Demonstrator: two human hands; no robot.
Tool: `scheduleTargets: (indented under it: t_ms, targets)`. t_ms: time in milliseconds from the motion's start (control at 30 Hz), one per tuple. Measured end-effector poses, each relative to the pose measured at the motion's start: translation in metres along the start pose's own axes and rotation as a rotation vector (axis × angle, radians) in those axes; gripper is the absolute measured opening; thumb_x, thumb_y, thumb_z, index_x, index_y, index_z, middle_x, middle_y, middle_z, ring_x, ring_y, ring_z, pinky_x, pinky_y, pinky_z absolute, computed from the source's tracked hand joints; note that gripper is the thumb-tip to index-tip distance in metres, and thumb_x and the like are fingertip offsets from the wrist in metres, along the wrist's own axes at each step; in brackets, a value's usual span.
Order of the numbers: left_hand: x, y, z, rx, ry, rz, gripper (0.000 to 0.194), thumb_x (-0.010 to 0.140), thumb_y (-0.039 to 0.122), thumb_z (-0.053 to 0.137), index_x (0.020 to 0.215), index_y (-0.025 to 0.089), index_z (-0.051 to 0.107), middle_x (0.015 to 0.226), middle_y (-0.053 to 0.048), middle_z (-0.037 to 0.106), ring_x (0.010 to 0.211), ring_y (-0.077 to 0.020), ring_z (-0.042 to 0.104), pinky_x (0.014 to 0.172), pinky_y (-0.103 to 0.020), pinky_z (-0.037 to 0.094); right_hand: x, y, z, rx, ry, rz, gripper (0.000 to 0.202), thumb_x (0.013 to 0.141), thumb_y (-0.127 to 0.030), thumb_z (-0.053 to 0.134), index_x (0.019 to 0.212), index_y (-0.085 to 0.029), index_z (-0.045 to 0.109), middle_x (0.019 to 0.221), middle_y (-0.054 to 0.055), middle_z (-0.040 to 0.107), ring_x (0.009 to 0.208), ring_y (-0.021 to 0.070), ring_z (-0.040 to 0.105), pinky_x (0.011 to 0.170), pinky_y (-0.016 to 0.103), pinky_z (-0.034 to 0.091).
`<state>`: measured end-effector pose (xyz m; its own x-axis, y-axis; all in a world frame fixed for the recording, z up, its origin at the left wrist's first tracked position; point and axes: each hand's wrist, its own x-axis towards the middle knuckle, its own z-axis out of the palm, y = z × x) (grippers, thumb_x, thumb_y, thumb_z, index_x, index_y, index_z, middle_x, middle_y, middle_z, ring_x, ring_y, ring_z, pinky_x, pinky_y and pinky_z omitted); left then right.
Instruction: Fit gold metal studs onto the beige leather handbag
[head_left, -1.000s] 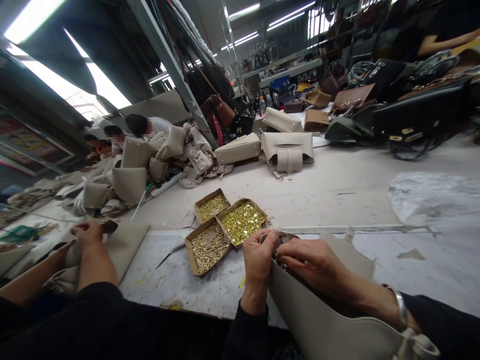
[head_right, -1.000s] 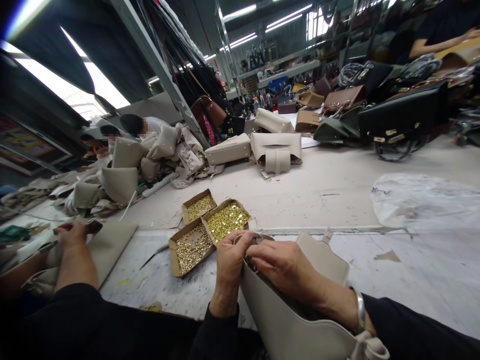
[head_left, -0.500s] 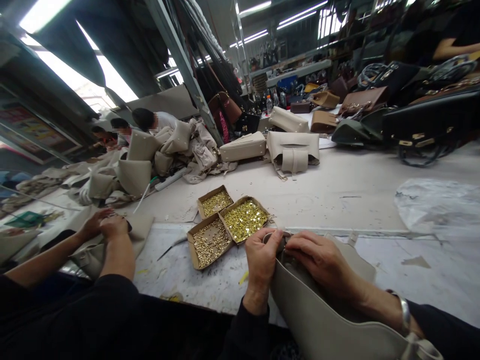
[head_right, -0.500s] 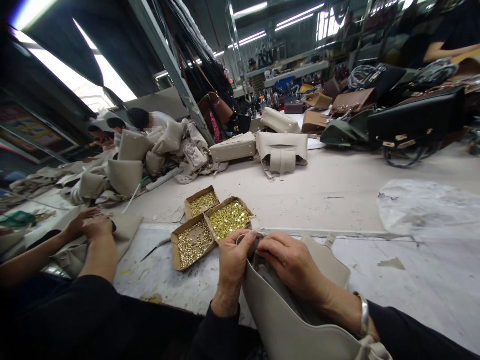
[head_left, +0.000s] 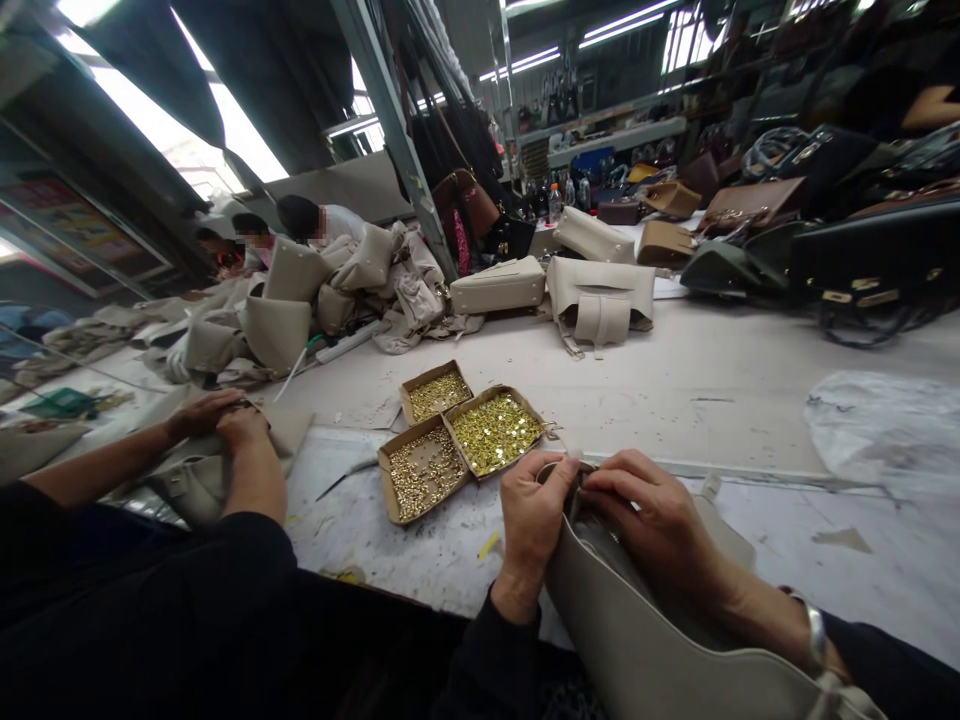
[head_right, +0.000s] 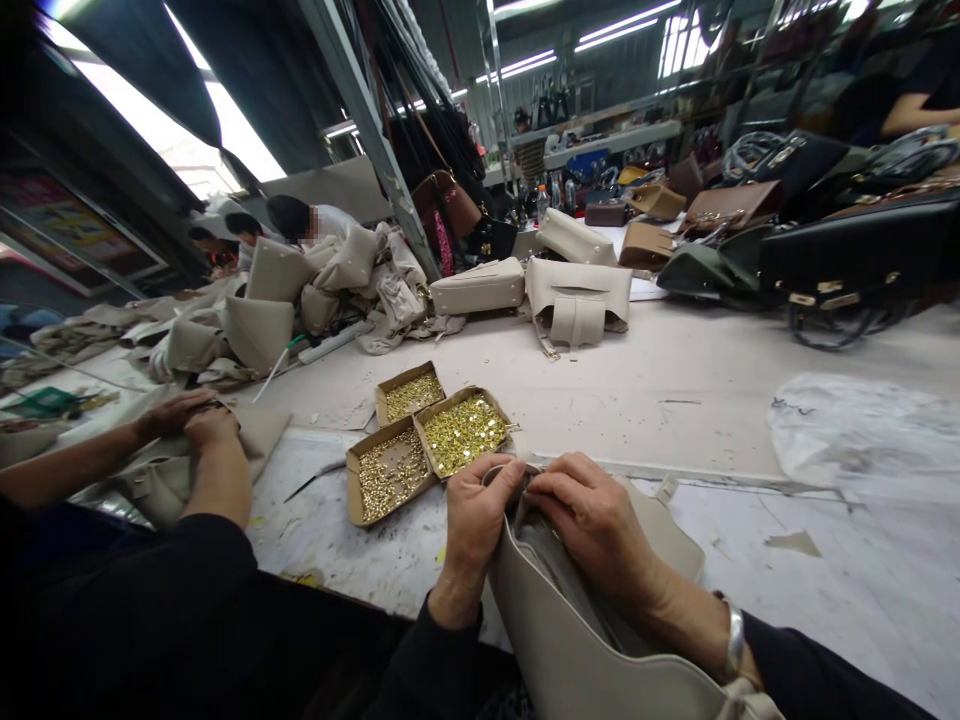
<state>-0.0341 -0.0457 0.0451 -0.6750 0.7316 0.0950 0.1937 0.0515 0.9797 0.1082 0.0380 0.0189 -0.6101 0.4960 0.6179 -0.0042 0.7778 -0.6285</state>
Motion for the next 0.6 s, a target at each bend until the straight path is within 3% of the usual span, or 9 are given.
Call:
scheduleTargets:
  t_ms: [600]
  targets:
    - [-0.0008, -0.0004, 0.0016, 0.021, -0.018, 0.058, 0.02, 0.086, 0.035, 0.073, 0.078, 0.017, 0.078, 0.078, -0.004, 0.074, 0.076, -0.0184, 0.066, 0.074, -0.029, 0.049, -0.0007, 0.0003, 0.0008, 0.041, -0.007, 0.099, 0.01, 0.098, -0.015, 0.067, 0.098, -0.023, 0.073, 0.09, 0.003, 0.067, 0.083, 0.0189, 0.063, 0.074, 0.032, 0.051]
